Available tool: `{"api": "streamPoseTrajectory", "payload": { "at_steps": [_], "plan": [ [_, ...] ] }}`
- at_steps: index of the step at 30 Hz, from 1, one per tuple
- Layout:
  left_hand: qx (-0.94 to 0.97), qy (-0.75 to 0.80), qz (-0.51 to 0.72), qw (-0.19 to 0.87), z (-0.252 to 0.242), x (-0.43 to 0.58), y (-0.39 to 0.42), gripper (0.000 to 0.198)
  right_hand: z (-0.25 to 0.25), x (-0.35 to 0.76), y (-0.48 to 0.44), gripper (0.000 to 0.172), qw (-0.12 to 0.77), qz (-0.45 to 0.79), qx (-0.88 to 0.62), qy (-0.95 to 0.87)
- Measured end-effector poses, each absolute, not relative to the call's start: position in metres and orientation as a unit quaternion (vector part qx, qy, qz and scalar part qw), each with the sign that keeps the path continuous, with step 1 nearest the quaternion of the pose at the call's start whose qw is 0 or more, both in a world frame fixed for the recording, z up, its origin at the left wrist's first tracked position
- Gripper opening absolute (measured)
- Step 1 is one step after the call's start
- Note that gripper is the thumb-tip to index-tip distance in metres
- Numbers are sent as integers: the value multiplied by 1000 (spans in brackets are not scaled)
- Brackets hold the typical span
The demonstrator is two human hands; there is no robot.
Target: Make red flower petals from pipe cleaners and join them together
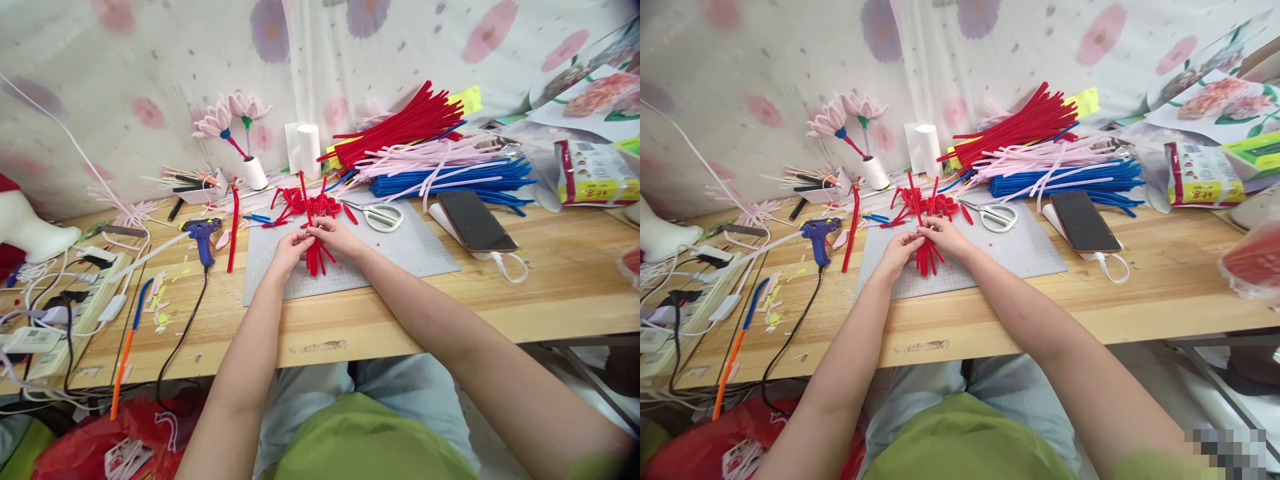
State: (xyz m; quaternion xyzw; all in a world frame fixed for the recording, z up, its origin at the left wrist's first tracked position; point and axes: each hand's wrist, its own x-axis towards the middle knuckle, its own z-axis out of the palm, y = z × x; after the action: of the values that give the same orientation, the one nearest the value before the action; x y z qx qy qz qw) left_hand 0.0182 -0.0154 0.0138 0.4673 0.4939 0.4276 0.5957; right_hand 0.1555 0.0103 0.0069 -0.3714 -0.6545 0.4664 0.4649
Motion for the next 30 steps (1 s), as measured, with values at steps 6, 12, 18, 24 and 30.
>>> {"api": "streamPoseTrajectory", "payload": {
  "at_steps": [6,12,18,24,30],
  "plan": [
    [433,504,459,590,9,23,-15,21,5,153,6,23,477,459,-378,-647],
    [399,497,534,555,9,25,-16,17,0,155,6,31,489,465,-392,-626],
    [412,488,512,575,12,22,-16,25,0,154,7,9,457,431,-387,-676],
    [431,489,547,526,9,21,-13,24,5,154,3,8,471,423,-390,-668],
    [418,487,589,491,8,24,-13,17,7,151,2,5,477,420,-402,-660]
  ]
}}
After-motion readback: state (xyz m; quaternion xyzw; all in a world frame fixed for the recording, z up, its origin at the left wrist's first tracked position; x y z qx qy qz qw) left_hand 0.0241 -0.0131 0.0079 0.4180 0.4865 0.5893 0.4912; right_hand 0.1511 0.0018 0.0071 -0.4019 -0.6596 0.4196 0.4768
